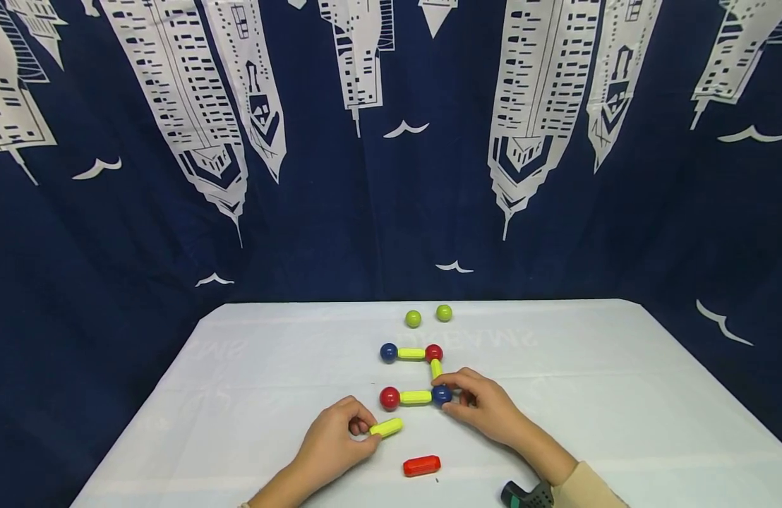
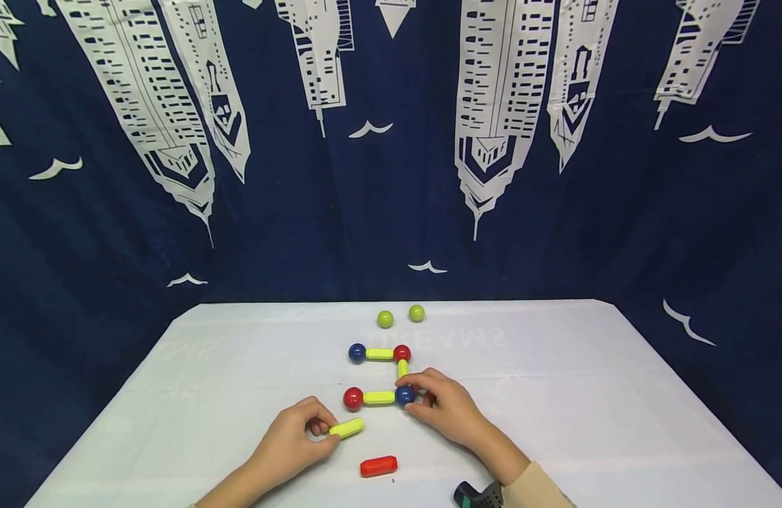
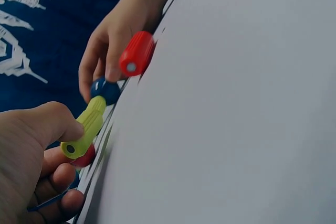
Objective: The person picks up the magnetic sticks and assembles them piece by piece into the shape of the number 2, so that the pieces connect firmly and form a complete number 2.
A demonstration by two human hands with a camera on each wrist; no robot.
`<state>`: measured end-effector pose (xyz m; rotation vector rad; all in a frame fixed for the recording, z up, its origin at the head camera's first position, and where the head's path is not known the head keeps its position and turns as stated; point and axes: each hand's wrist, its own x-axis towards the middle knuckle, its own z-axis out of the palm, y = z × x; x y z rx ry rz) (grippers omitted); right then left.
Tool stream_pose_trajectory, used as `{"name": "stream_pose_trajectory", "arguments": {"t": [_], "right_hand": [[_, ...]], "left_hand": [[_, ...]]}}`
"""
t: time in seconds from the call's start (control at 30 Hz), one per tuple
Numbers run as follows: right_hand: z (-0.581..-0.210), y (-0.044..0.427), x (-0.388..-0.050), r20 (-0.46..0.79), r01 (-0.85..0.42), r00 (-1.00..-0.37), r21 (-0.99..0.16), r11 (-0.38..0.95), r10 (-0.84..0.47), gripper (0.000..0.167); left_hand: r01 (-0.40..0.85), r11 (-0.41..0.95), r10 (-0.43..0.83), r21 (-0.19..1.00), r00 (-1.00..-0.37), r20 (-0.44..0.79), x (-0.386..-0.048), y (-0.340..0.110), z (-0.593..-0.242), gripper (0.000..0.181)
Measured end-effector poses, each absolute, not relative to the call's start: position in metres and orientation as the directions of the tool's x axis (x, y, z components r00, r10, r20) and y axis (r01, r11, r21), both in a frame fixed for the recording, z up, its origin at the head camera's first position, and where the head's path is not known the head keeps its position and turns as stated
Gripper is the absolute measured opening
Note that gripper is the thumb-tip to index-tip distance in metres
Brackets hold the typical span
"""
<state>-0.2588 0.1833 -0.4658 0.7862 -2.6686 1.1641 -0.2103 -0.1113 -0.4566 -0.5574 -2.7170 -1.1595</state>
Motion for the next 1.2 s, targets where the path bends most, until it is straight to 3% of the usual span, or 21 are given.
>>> {"name": "stream_pose_trajectory", "arguments": {"t": [0.73,1.2], "right_hand": [[-0.4643,0.1825,-0.2591,0.306,-0.506,-0.858,-0.646,0.571,-0.413,0.037],[-0.4656,0.1827,-0.2598,0.297,-0.496,-0.863,-0.647,0.58,-0.408,0.037]], "left_hand": [[0.282,0.698,0.122,0.658,-0.953,0.278,-0.2143,-0.1176,-0.456,0.017],[0.294,0.691,0.156,0.66,-0.953,0.261,-0.2151,-0.1175,-0.4586,0.018]]}}
